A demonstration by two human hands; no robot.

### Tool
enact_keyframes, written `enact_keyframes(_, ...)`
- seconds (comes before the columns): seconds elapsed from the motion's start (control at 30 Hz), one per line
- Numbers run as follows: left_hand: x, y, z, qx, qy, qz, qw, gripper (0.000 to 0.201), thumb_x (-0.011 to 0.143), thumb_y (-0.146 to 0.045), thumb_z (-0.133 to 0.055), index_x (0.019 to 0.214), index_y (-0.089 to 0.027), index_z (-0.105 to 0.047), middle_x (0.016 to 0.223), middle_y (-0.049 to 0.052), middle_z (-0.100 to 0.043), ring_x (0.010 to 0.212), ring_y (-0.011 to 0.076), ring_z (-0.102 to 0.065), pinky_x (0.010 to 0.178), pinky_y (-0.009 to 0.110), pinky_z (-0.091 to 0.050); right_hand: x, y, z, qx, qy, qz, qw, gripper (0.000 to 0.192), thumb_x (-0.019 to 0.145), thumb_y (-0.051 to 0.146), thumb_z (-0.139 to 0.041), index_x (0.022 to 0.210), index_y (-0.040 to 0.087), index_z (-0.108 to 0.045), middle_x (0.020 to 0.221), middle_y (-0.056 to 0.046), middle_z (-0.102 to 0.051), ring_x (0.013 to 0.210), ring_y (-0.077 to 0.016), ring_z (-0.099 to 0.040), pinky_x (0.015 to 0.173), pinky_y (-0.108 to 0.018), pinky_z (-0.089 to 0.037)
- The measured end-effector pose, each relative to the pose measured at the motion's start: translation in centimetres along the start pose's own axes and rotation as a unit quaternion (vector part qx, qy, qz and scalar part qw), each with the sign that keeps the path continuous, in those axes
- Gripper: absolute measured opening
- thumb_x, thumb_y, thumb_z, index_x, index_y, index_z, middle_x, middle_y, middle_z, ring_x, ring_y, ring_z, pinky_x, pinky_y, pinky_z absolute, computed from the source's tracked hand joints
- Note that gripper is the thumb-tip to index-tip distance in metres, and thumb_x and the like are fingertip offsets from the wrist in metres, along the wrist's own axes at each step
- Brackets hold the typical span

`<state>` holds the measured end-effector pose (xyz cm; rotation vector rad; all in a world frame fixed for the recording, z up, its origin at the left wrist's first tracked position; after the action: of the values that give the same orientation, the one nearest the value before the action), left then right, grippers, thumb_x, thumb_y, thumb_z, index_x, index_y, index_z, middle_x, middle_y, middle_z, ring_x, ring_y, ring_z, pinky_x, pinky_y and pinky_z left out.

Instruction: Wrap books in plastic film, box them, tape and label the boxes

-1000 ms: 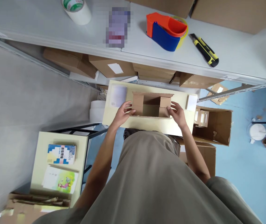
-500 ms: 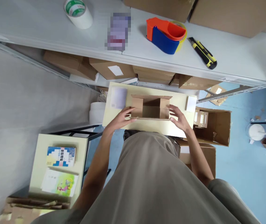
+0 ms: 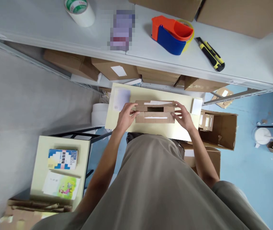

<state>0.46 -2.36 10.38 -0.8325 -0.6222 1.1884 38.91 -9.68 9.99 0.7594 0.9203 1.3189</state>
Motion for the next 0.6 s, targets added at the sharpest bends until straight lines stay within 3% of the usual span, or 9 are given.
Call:
enact_keyframes(0.1, -0.2, 0.5, -0.4, -0.018, 0.006, -0.007, 1.000, 0.019, 0.105, -0.035, -0.079, 0.121, -0.025, -0.081, 0.135, 0.009, -0.073, 0.092, 0.0164, -0.078, 0.086, 0.031, -0.073, 0.1, 0.2, 0.0, -0.006, -0.007, 0.011, 1.000, 0.059, 0.102, 0.080, -0.076, 0.138, 0.033, -0.081, 0.148, -0.012, -0.070, 0.112, -0.0309, -0.083, 0.087, -0.049, -0.078)
enact_keyframes(0.2, -0.3, 1.0, -1.0, -0.046, -0.021, 0.005, 0.999, 0.021, 0.106, -0.043, -0.077, 0.110, -0.024, -0.083, 0.122, 0.008, -0.075, 0.095, 0.0180, -0.078, 0.086, 0.031, -0.073, 0.3, 0.3, -0.7, -0.002, -0.041, 0.005, 0.999, 0.054, 0.103, 0.080, -0.074, 0.120, 0.030, -0.085, 0.140, -0.012, -0.073, 0.110, -0.0293, -0.082, 0.085, -0.048, -0.078)
enact_keyframes(0.33, -0.1, 1.5, -1.7, -0.096, -0.062, 0.021, 0.993, 0.027, 0.102, -0.050, -0.080, 0.103, -0.023, -0.084, 0.113, 0.008, -0.078, 0.101, 0.0208, -0.079, 0.093, 0.035, -0.071, 0.8, 0.3, -1.7, 0.033, -0.087, -0.006, 0.996, 0.054, 0.101, 0.082, -0.076, 0.110, 0.029, -0.083, 0.131, -0.011, -0.077, 0.114, -0.0300, -0.079, 0.090, -0.047, -0.076)
enact_keyframes(0.43, 0.4, 2.2, -2.2, -0.134, -0.069, 0.043, 0.988, 0.030, 0.097, -0.052, -0.084, 0.103, -0.023, -0.084, 0.116, 0.009, -0.080, 0.106, 0.0228, -0.079, 0.097, 0.036, -0.070, 1.5, -0.3, -2.2, 0.063, -0.095, -0.047, 0.992, 0.062, 0.094, 0.084, -0.081, 0.122, 0.029, -0.079, 0.132, -0.011, -0.078, 0.111, -0.0302, -0.080, 0.094, -0.049, -0.074)
enact_keyframes(0.5, 0.9, 3.2, -2.8, -0.163, -0.067, 0.073, 0.982, 0.033, 0.094, -0.055, -0.086, 0.104, -0.023, -0.083, 0.118, 0.010, -0.081, 0.108, 0.0239, -0.080, 0.100, 0.038, -0.069, 2.3, -1.2, -2.3, 0.081, -0.099, -0.087, 0.988, 0.081, 0.087, 0.088, -0.085, 0.141, 0.029, -0.072, 0.135, -0.014, -0.078, 0.113, -0.0330, -0.080, 0.099, -0.053, -0.073)
enact_keyframes(0.6, 1.9, 5.4, -3.8, -0.230, -0.077, 0.155, 0.958, 0.043, 0.089, -0.056, -0.089, 0.115, -0.023, -0.078, 0.123, 0.011, -0.081, 0.108, 0.0248, -0.080, 0.103, 0.041, -0.068, 3.4, -2.9, -2.3, 0.104, -0.068, -0.155, 0.980, 0.111, 0.081, 0.093, -0.085, 0.165, 0.026, -0.058, 0.156, -0.022, -0.071, 0.137, -0.0404, -0.075, 0.118, -0.058, -0.065)
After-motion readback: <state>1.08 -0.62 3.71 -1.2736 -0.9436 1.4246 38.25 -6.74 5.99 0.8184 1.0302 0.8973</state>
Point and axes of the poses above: each hand's wrist, its own x-axis towards the middle knuckle, its own z-axis out of the back of the hand, y = z × x, the point moved 1 cm from there along x, towards the middle knuckle
